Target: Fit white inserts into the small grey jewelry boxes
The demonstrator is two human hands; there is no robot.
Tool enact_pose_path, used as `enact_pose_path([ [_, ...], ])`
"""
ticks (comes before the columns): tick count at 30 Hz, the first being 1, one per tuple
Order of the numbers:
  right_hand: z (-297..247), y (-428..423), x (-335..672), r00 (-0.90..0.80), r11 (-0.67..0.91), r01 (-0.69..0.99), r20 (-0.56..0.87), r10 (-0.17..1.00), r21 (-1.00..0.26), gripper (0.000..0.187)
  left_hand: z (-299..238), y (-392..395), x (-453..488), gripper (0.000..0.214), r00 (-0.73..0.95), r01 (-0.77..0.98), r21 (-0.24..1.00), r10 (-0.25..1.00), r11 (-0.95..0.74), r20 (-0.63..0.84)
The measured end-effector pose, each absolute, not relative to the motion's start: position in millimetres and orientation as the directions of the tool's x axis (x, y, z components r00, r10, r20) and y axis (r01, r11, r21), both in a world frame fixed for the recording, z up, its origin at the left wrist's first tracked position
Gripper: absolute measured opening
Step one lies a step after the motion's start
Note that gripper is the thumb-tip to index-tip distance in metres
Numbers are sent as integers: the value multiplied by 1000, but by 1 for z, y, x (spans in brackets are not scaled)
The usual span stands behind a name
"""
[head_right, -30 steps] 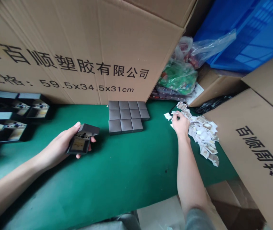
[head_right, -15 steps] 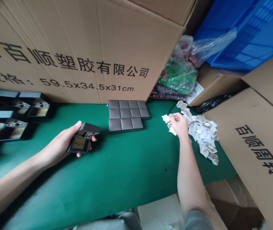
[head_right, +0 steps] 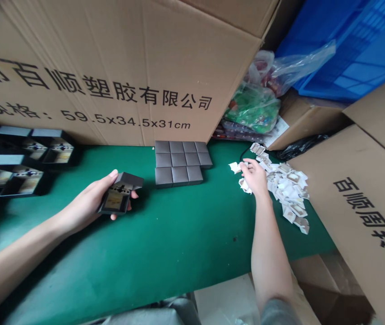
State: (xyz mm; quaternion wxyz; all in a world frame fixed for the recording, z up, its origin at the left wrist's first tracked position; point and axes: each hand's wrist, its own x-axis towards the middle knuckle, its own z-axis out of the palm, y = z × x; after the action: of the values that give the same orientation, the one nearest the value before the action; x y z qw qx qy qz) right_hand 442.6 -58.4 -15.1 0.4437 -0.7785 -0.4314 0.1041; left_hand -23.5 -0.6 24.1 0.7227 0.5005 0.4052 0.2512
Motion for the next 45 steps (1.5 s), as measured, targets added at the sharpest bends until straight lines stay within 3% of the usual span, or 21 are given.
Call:
enact_pose_path([
  [10, -13, -63, 436, 663, -176, 508, 253, 704, -843, 24, 24, -1, -23, 57, 546, 55, 926, 765, 373, -340],
  [19, -5, -84, 393, 605, -72, 354, 170, 778, -932, 26, 23, -1, -22, 59, 543, 39, 929, 773, 368, -329],
  [24, 2, -84, 323, 431, 2, 220, 99, 897, -976, 29, 22, -2, -22, 56, 528, 24, 934, 789, 355, -313],
  [29, 16, -61, 255, 187, 113, 199, 151, 971, -973, 25, 24, -1, -22, 59, 475, 1, 947, 833, 320, -282],
  [37, 39, 8, 230, 173, 263, 288, 321, 931, -921, 20, 24, 0, -22, 60, 461, -33, 948, 847, 316, -266],
  [41, 49, -13, 213, 129, 288, 317, 342, 931, -904, 48, 24, -1, -22, 60, 453, -70, 938, 849, 338, -272],
  [45, 47, -49, 193, 36, 379, 462, 444, 895, -802, 40, 21, 1, -22, 60, 440, -112, 934, 860, 338, -259],
])
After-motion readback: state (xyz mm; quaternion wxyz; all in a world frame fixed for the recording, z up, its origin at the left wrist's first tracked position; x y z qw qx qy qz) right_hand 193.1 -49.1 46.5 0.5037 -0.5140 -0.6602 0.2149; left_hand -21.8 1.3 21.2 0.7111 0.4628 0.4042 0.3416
